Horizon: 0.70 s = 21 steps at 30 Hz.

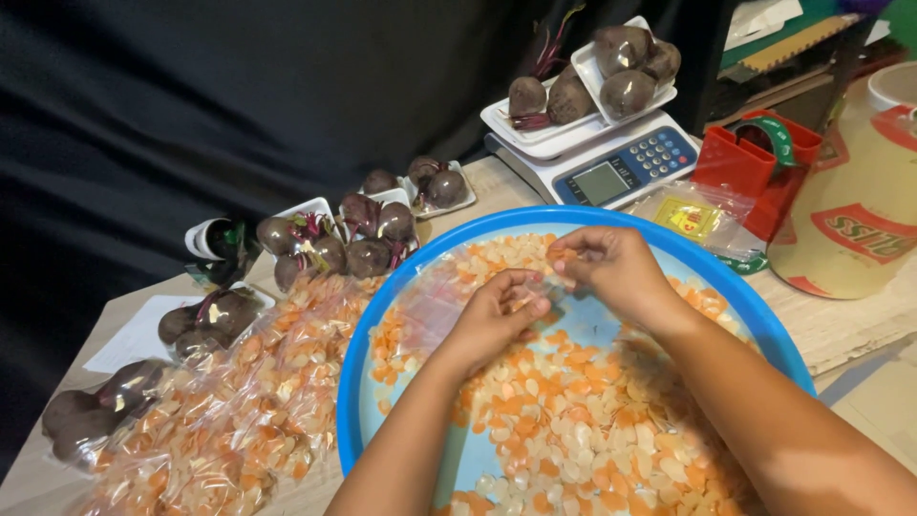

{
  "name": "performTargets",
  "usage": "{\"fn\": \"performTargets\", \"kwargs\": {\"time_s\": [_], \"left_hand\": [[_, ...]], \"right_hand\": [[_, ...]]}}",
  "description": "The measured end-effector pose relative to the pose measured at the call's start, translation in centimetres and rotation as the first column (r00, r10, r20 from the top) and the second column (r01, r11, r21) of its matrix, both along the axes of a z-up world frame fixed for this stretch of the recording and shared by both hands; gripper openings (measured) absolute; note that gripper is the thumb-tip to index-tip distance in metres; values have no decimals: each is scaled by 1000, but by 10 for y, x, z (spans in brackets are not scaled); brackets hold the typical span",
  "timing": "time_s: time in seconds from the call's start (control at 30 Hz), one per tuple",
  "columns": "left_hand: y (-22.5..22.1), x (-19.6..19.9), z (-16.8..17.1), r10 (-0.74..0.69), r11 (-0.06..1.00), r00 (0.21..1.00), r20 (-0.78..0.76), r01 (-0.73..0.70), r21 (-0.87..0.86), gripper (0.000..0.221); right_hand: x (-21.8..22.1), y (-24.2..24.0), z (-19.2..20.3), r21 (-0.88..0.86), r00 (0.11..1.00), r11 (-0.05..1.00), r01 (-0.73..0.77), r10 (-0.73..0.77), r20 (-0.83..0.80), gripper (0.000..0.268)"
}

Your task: The person scoops dried orange and white fruit slices from a blue basin and places them into small clear plastic bags. The filled bags are then set aside on the table. A digital scale and packaged dark root vegetables are visible nearby.

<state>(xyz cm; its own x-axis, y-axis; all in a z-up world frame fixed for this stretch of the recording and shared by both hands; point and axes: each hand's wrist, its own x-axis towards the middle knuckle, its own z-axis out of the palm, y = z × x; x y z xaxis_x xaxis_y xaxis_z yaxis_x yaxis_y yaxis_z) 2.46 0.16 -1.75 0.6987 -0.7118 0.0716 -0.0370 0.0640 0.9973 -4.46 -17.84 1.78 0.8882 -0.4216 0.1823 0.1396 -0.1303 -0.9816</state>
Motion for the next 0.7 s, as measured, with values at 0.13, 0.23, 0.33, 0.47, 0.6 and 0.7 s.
{"fn": "performTargets", "kwargs": {"time_s": [0.13,0.23,0.33,0.47,0.6,0.7], "left_hand": [[-3,-1,-6,-20,1000,999,25,20,0,53],[-7,1,-13,-37,999,999,16,37,-9,47],[-7,0,-11,-24,1000,999,21,24,-4,50],[-8,-2,-9,-20,1000,1000,22,20,7,51],[-6,2,-11,-32,999,999,33,32,22,50],[-8,3,-15,-38,999,999,27,37,14,50]], "right_hand": [[-9,12,12,-61,999,998,11,-9,42,28],[-7,15,10,-185,999,983,21,-16,29,24],[-3,14,4,-267,1000,963,25,-29,-11,22],[-6,18,4,-265,999,964,25,-36,-34,23],[-4,13,2,-223,1000,975,-6,3,-14,22],[-1,12,0,-200,1000,980,-26,24,-11,23]]}}
